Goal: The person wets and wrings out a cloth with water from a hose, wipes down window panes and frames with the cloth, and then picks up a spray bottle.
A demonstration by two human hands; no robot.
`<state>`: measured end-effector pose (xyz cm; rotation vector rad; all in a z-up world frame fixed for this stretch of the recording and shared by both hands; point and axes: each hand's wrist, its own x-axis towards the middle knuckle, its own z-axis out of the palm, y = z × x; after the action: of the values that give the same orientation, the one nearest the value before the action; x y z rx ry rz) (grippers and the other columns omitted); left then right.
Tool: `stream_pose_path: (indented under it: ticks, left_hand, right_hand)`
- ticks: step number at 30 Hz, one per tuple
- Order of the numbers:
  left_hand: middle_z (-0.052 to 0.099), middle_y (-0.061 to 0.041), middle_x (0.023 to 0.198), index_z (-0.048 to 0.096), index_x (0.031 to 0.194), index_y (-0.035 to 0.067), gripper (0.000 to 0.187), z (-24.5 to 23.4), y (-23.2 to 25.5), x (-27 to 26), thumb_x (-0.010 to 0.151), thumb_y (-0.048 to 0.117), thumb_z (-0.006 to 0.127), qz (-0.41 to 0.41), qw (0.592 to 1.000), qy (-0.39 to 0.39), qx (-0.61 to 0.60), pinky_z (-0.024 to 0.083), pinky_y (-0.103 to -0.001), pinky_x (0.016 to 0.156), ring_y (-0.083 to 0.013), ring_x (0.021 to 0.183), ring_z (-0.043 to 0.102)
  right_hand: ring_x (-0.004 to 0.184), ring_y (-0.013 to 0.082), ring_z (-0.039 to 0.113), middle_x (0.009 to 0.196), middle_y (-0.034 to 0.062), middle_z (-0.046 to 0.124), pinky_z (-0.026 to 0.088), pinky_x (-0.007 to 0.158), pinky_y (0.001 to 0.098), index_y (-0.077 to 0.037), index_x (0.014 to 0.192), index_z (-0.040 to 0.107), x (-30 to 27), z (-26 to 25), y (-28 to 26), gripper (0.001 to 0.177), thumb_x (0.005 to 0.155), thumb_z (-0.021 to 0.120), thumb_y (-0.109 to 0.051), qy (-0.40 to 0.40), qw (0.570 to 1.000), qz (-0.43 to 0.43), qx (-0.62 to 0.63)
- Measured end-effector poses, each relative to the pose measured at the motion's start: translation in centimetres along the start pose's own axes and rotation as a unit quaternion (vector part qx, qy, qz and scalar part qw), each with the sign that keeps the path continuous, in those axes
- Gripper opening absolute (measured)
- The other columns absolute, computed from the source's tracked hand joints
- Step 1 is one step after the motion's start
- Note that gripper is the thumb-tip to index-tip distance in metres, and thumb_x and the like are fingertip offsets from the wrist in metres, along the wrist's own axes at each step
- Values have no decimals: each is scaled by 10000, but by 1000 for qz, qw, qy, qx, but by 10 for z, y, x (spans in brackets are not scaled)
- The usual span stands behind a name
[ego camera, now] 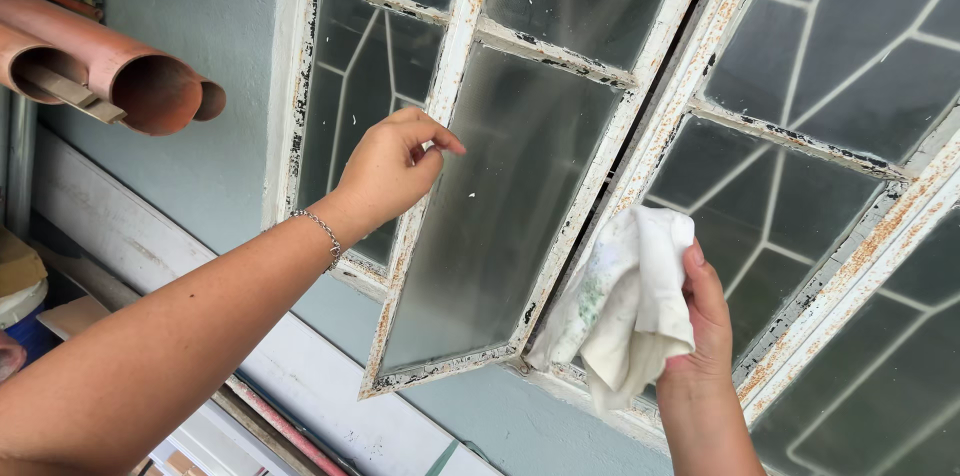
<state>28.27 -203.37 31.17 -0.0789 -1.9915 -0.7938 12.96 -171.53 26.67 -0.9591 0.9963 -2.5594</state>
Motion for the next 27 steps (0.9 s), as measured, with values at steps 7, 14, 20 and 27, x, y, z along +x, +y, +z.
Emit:
stream_pose_path:
  ticks: [7, 14, 20, 27]
  left_hand:
    - [510, -133, 1268, 605, 1342, 115, 536, 19, -57, 8, 903, 377, 764, -61, 973, 203, 94, 514, -375, 853, -274, 1068, 581]
    - [227, -221, 1621, 238, 1610, 75, 892, 59, -90, 15, 961, 576, 591, -39, 995, 65, -70, 301, -428, 1187, -395, 1522, 258]
    - [215, -166, 1724, 182, 1642, 87, 733, 80, -65, 2, 1058, 462, 420, -1, 960, 28, -278, 151, -379, 1260, -287, 1599, 171]
    - [220, -158, 1728, 119, 1652, 95, 753, 75, -38, -15, 1064, 472, 400, -17, 929, -6, -369, 187, -370, 1252, -269, 1599, 214]
  right_hand:
    - [1246, 231, 600, 1395, 115, 584, 514, 1041, 379, -34, 1462, 515, 28, 41, 58, 598, 885, 665, -81, -24, 990, -86, -106]
    - [1310, 266, 533, 1419, 180, 489, 434, 1121, 375, 60, 1422, 577, 49, 62, 158, 509, 954, 703, -94, -90, 892, -229, -380]
    - [1624, 412, 133, 1714, 237, 231, 38, 1303, 533, 11, 1625, 297, 125, 102, 184, 616, 1091, 411, -274, -25, 664, -433, -609]
    - [1646, 379, 94, 1739, 224, 161, 213, 1320, 430, -21, 1639, 230, 116, 93, 196, 665, 1093, 424, -348, 50, 728, -410, -547]
